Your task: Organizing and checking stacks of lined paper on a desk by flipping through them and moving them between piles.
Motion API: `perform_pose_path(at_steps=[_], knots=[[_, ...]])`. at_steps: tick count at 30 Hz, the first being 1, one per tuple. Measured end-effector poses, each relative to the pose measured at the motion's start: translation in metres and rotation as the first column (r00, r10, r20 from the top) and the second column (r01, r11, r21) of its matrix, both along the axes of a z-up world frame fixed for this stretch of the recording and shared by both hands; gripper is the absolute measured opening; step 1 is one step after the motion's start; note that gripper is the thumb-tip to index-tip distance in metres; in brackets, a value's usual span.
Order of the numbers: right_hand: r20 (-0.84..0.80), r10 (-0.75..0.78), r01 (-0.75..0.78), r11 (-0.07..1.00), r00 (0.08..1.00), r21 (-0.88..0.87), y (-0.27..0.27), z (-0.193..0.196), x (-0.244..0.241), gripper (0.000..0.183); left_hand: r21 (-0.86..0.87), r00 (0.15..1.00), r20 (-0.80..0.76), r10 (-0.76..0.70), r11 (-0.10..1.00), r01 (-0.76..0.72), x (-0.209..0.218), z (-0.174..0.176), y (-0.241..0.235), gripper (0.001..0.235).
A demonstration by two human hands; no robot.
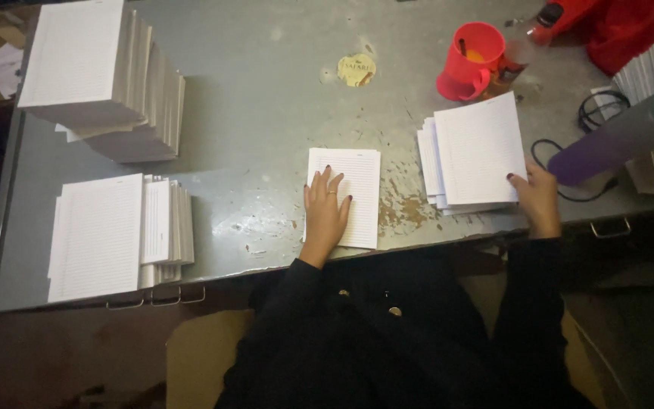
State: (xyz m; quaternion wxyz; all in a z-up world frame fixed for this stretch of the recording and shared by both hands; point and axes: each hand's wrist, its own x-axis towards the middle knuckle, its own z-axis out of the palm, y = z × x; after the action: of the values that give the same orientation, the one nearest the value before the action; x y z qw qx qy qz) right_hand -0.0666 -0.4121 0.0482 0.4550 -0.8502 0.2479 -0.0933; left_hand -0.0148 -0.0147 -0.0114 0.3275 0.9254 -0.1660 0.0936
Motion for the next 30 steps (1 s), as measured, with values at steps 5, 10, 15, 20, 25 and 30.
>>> perform_pose_path(at_steps=[5, 10, 15, 20, 25, 30], knots=[[0.061, 0.023, -0.011, 0.981, 0.998, -0.194, -0.019, -0.046, 0.01, 0.048, 0.074, 0.995, -0.099, 0.026, 0.997, -0.018, -0.008, 0.03, 0.0, 0.043], [0.037, -0.068, 0.076, 0.935, 0.997, -0.345, 0.01, -0.026, 0.002, 0.052, 0.109, 0.996, -0.087, 0.035, 0.994, -0.025, -0.005, 0.019, -0.001, 0.044], [0.13, -0.071, 0.118, 0.904, 0.989, -0.411, 0.092, -0.004, -0.036, 0.024, 0.137, 0.999, -0.022, 0.026, 0.99, -0.023, -0.004, 0.015, 0.001, 0.046], [-0.252, 0.448, -0.284, 0.822, 0.858, 0.495, 0.154, -0.042, -0.07, 0.053, 0.137, 0.998, -0.06, 0.002, 0.991, 0.006, -0.025, 0.011, -0.001, 0.047], [-0.318, 0.506, -0.305, 0.804, 0.802, 0.511, 0.196, -0.066, -0.081, 0.047, 0.104, 0.975, -0.219, -0.043, 0.992, 0.067, -0.063, 0.032, -0.008, 0.045], [-0.308, 0.428, -0.376, 0.901, 0.85, 0.215, 0.216, -0.055, -0.074, 0.045, 0.082, 0.991, -0.059, -0.119, 0.989, 0.124, -0.063, 0.011, -0.004, 0.045]])
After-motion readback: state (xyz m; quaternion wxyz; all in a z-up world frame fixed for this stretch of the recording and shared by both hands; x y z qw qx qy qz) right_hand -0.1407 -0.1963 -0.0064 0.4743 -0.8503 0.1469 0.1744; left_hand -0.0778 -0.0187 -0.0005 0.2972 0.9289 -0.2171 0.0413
